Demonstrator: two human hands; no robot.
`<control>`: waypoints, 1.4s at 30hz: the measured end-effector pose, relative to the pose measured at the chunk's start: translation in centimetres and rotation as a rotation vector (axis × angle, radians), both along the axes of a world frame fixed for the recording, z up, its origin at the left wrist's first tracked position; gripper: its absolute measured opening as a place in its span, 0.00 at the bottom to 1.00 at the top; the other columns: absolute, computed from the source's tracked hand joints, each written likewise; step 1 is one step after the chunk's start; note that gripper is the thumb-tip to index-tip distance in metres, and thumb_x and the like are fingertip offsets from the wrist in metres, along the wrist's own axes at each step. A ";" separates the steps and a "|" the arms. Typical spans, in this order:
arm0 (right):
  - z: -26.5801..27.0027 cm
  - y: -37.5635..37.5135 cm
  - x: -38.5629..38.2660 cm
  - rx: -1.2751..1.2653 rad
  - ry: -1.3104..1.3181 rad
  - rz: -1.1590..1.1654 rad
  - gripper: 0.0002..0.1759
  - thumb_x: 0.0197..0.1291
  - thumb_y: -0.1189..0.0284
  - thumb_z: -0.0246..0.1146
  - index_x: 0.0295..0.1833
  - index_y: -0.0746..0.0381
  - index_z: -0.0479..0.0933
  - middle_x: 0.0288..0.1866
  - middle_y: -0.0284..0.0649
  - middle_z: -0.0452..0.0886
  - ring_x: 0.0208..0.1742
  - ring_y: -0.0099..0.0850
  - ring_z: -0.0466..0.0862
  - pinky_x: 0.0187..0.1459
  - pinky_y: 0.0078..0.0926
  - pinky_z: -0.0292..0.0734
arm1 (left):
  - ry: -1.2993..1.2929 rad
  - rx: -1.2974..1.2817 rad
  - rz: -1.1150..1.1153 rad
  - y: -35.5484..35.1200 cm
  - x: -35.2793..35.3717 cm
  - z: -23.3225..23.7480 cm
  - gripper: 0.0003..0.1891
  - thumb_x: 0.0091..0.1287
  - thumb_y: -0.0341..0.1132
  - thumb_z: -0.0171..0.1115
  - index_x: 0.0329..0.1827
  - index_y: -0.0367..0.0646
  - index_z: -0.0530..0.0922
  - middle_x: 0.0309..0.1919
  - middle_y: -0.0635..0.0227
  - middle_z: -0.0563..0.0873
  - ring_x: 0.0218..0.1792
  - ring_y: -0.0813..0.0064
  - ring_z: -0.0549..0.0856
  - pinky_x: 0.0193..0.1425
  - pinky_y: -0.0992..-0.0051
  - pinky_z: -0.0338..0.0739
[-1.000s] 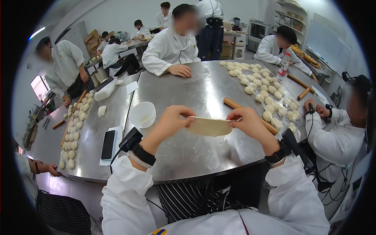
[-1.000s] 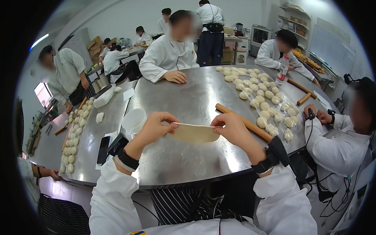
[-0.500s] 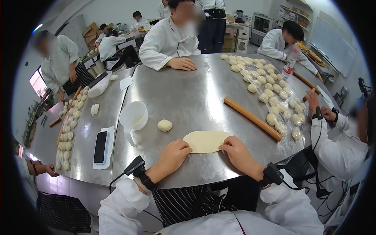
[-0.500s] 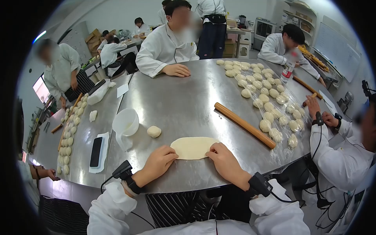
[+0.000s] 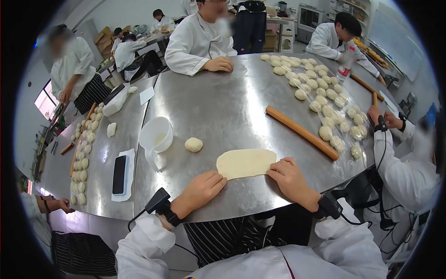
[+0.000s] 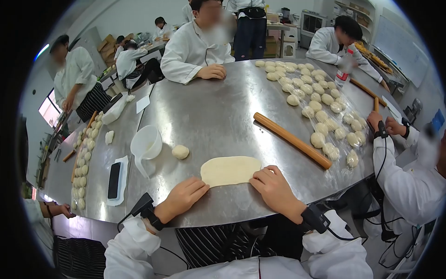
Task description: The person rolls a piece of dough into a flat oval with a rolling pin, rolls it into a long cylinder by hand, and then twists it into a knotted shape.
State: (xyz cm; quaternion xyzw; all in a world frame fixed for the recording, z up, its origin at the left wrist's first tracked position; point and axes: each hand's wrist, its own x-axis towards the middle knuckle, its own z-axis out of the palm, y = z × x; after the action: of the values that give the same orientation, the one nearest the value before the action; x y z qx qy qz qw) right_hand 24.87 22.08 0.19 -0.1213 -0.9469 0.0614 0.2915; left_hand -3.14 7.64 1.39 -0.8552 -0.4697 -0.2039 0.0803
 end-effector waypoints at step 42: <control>1.2 -5.3 1.9 -0.279 0.184 -0.168 0.11 0.54 0.84 0.62 0.43 0.64 0.81 0.37 0.41 0.84 0.42 0.40 0.83 0.56 0.40 0.72 | -0.081 -0.063 0.573 -6.3 9.1 -0.6 0.23 0.66 0.31 0.60 0.62 0.27 0.74 0.58 0.48 0.82 0.64 0.50 0.78 0.69 0.56 0.71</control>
State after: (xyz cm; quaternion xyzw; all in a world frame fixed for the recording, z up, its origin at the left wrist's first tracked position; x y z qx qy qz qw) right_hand 26.79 16.78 1.38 -0.2333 -0.8850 0.1782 0.3614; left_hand 5.92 1.32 0.77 -0.6809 -0.7010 -0.1923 0.0889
